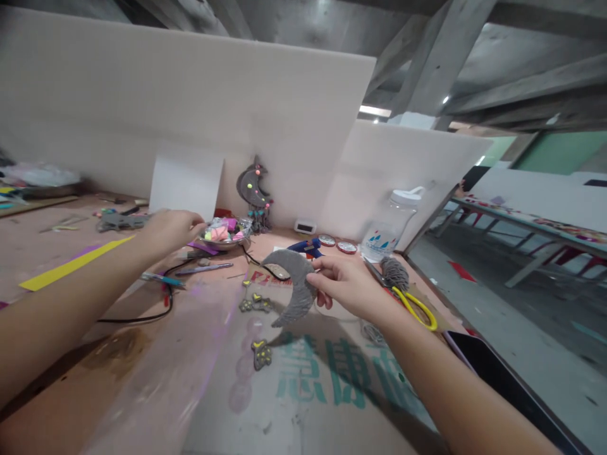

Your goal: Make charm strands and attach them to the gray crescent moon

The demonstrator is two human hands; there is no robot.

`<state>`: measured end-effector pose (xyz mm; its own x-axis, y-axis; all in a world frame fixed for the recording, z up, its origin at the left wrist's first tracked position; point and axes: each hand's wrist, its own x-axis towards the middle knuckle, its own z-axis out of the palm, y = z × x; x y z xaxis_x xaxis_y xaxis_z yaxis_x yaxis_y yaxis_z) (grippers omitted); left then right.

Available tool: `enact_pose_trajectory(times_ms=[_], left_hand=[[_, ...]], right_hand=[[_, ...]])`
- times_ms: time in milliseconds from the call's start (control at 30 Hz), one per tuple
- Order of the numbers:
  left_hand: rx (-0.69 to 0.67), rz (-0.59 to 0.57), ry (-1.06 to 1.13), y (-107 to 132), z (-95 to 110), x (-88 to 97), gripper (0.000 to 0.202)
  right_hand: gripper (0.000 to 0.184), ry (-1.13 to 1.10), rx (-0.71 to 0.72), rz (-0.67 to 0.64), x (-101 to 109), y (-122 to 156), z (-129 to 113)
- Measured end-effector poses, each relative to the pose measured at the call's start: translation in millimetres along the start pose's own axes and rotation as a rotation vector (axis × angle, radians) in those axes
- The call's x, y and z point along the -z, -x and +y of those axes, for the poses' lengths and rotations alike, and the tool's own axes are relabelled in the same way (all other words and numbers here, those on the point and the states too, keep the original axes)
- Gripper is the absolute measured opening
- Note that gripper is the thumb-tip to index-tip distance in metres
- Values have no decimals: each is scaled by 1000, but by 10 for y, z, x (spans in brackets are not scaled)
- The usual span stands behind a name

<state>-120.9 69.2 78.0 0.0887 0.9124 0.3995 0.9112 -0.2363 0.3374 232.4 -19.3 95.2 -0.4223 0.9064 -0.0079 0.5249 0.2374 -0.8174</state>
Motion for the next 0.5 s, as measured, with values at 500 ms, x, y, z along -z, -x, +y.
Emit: enact_pose_trajectory(times_ms=[500], left_hand=[[-256,-621,818,495,903,-74,26]], right_hand=[[21,-134,19,-6,-373,-54,-93]])
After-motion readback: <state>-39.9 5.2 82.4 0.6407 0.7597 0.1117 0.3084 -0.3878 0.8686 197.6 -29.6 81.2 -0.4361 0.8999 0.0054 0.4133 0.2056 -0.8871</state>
